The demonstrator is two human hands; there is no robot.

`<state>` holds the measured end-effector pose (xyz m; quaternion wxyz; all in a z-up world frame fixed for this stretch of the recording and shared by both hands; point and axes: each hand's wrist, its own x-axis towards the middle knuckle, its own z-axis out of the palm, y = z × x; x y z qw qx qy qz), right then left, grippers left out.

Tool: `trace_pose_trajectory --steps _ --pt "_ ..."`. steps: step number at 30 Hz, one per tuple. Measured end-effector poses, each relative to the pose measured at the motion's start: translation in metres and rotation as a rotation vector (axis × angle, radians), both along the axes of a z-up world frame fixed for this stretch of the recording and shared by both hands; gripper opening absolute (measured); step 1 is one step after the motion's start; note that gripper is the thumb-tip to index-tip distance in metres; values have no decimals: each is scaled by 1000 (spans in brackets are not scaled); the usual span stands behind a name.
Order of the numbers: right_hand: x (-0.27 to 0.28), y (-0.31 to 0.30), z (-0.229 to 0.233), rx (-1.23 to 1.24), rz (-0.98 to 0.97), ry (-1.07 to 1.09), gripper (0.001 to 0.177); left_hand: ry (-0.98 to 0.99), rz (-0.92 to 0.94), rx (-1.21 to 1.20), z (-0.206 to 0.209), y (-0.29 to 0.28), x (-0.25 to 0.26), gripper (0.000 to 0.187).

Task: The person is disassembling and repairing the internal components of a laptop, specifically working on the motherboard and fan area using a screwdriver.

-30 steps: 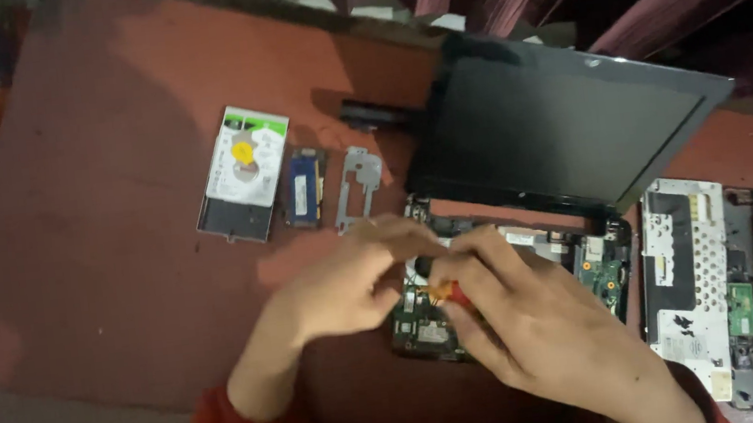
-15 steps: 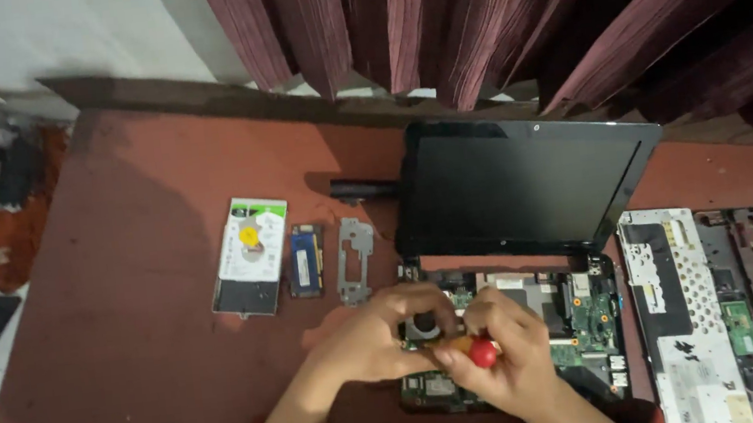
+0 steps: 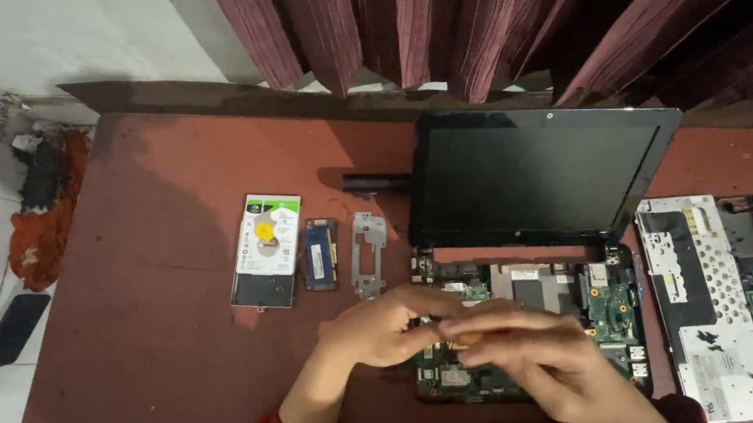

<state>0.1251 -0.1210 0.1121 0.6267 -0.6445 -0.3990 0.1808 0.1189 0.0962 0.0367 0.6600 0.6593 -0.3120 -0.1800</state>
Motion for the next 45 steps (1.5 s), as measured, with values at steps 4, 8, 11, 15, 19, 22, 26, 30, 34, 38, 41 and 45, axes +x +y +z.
trace_pose_trajectory --steps 4,8,11,15,19,22,26,30,34,38,41,45 --pt "2 0 -11 7 -77 -149 19 -67 -74 -156 4 4 0 30" --pt "-3 5 -21 -9 -284 -382 17 -79 12 -132 1 -2 1 54" --pt "-8 7 -21 -78 -316 -435 29 107 93 -70 -9 -7 0 16" --pt "-4 3 -6 -3 -107 -75 27 108 88 -86 -18 -1 2 32" --pt "2 -1 -7 -100 -48 -106 30 50 -7 -84 -15 5 1 18" --pt "5 2 -7 -76 -68 -189 24 12 -39 -63 -8 8 1 23" --pt "1 0 -16 -124 -157 -277 28 -62 -27 -133 2 6 2 46" --pt "-2 0 -32 -164 -226 -416 37 -54 -19 -115 -1 0 3 40" --pt "-6 4 -31 -214 -293 -374 43 85 -38 -188 -12 -3 2 27" --pt "-2 -1 -25 -281 -78 -286 66 96 -34 -152 -19 -5 0 37" --pt "-5 3 13 -204 56 -57 44 -18 13 -66 -20 -2 0 19" --pt "1 -4 4 -159 57 -119 48 -54 -18 -47 -11 -2 1 24"
